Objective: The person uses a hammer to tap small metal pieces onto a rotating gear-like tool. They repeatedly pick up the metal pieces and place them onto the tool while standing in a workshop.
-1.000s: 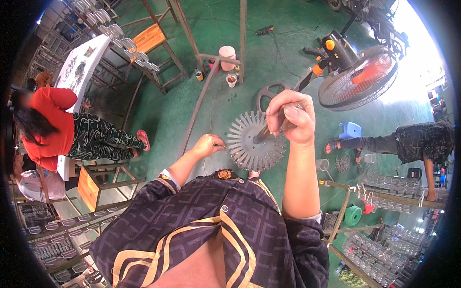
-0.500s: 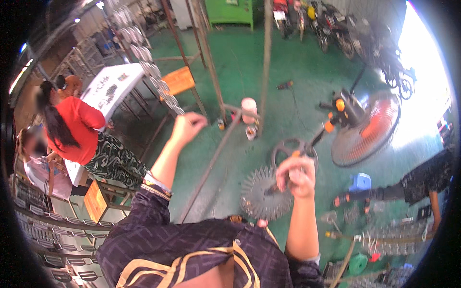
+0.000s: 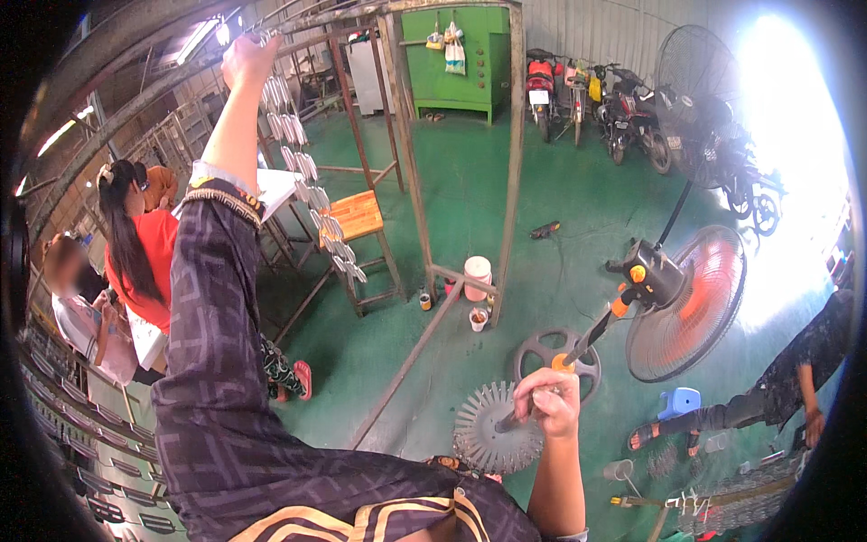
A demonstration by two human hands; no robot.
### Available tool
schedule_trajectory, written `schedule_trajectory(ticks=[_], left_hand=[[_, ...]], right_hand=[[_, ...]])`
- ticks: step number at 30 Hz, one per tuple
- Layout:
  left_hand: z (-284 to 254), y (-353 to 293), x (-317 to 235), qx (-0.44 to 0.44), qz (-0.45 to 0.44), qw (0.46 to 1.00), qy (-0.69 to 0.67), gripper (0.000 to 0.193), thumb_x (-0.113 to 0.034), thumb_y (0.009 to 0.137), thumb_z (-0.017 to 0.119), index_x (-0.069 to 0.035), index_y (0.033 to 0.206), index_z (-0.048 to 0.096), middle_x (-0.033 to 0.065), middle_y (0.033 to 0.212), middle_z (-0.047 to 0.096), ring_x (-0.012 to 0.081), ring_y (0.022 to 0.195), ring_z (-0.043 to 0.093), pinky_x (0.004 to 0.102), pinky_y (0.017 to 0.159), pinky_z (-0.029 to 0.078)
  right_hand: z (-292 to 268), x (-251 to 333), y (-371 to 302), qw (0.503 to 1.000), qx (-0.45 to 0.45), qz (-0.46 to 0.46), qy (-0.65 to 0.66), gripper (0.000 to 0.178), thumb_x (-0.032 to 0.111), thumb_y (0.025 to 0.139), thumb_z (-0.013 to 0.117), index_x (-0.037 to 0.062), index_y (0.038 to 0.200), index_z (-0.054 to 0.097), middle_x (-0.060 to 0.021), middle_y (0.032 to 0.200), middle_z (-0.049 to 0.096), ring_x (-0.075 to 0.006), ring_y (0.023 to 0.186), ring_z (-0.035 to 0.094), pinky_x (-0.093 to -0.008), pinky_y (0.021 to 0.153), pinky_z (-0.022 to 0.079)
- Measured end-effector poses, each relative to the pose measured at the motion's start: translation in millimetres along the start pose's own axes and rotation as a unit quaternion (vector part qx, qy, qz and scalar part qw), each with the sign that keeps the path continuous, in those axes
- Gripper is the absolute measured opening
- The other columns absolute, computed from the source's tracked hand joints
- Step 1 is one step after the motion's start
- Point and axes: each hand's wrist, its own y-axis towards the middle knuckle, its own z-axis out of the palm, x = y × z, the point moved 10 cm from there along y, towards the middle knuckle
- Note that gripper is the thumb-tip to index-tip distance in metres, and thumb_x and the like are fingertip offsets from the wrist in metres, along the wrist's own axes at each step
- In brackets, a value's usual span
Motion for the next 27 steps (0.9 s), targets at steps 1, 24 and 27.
schedule_trajectory(ticks=[1,24,27], left_hand=[[2,7,3,0.025,-0.012,1.000,0.012,0.052,-0.049,0.068,0.067,-0.014,0.105,0.063,0.0140,0.105,0.062,0.0298,0.099,0.058,0.0382,0.086,0.046],[15,-59,9,0.140,0.013,0.902,-0.409,0.033,-0.021,0.073,0.073,0.002,0.096,0.064,-0.0006,0.074,0.061,0.0048,0.061,0.048,0.0202,0.058,0.039],[28,-120,10,0.252,0.000,0.848,-0.466,0.026,-0.018,0.076,0.070,0.000,0.094,0.063,-0.0025,0.075,0.061,0.0031,0.060,0.047,0.0186,0.055,0.038]], right_hand=[[2,-2,0,1.000,0.003,0.007,0.001,0.032,0.022,0.070,0.059,-0.0095,0.074,0.059,-0.0142,0.054,0.056,-0.0167,0.040,0.052,-0.0240,0.036,0.039],[-7,0,13,0.999,-0.009,-0.031,0.037,0.027,0.019,0.075,0.058,-0.0063,0.078,0.049,-0.0143,0.056,0.053,-0.0191,0.042,0.054,-0.0267,0.034,0.043],[-9,3,15,0.999,-0.023,-0.043,0.020,0.024,0.018,0.077,0.056,-0.0027,0.077,0.045,-0.0136,0.055,0.052,-0.0203,0.041,0.054,-0.0288,0.033,0.044]])
